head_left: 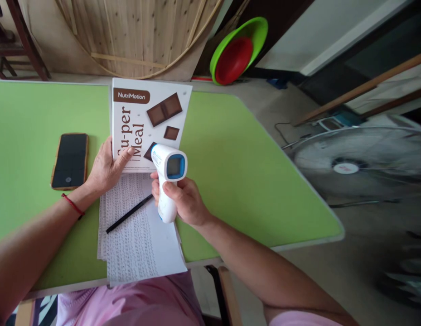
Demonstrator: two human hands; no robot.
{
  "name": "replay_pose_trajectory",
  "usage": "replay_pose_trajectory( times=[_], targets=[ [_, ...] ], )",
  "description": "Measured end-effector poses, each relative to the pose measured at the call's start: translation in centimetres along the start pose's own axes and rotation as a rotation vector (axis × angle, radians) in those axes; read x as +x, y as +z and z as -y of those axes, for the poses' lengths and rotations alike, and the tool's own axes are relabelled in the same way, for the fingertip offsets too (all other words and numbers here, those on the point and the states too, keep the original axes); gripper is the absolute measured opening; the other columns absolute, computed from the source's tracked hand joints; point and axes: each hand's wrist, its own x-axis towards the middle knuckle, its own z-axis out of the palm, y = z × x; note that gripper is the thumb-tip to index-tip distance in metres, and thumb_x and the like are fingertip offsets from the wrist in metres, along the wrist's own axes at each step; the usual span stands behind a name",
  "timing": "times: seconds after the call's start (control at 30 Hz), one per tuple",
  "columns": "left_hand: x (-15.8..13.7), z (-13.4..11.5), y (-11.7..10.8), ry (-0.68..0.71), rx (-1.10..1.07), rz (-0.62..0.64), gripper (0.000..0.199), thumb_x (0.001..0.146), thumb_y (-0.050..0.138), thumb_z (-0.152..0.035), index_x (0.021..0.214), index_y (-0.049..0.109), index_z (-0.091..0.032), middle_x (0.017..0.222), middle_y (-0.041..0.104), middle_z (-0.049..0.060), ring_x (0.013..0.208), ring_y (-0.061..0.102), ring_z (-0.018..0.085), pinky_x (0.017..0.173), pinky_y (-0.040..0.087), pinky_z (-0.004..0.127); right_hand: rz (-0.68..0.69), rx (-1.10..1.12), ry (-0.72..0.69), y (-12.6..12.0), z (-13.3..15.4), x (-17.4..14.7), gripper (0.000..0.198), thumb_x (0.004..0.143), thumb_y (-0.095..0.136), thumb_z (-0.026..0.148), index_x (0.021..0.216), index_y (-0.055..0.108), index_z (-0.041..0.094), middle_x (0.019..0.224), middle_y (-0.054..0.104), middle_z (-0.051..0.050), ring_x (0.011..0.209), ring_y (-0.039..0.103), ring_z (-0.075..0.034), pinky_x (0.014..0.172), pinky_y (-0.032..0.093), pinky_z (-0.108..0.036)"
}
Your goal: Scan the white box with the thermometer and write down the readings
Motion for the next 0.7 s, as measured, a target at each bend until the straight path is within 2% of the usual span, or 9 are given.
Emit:
replay_pose_trajectory(
  times=[0.17,0.3,0.47,0.7],
  targets=[
    [0.01,0.09,0.02,-0.002,0.002,0.008,0.049,0.089,0.048,-0.064,0.109,0.054,-0.02,0.109,0.064,0.012,0.098,0.061,0.028,0.082,0.053,0.046,-0.027,-0.018,0.0,-0.04,-0.11,0.02,0.043,0.072,0.073,0.054,0.092,0.062,0.018,0.064,0.056,0.003,0.051,0.049,-0.008,0.046,0.038,-0.025],
    [0.03,0.07,0.02,-0.01,-0.001,0.004,0.047,0.089,0.049,-0.062,0.109,0.054,-0.019,0.109,0.064,0.013,0.098,0.061,0.028,0.082,0.053,0.046,-0.01,0.002,-0.014,-0.09,-0.22,0.01,0.044,0.072,0.073,0.054,0.097,0.062,0.018,0.064,0.056,0.004,0.051,0.048,-0.008,0.046,0.038,-0.025],
    [0.05,-0.03,-0.07,0.004,0.022,0.003,0.047,0.088,0.051,-0.061,0.106,0.056,-0.018,0.106,0.063,0.012,0.099,0.06,0.029,0.088,0.05,0.05,-0.003,-0.059,0.004,0.02,-0.09,-0.08,0.041,0.074,0.07,0.055,0.091,0.061,0.019,0.066,0.056,0.003,0.052,0.049,-0.008,0.048,0.04,-0.026],
    [0.01,-0.43,-0.27,-0.052,-0.035,0.01,0.046,0.086,0.057,-0.061,0.103,0.056,-0.018,0.105,0.065,0.011,0.099,0.062,0.028,0.086,0.052,0.047,-0.012,-0.144,-0.01,-0.23,-0.19,0.2,0.042,0.073,0.069,0.056,0.091,0.06,0.02,0.067,0.055,0.002,0.056,0.048,-0.01,0.051,0.041,-0.028]
  ],
)
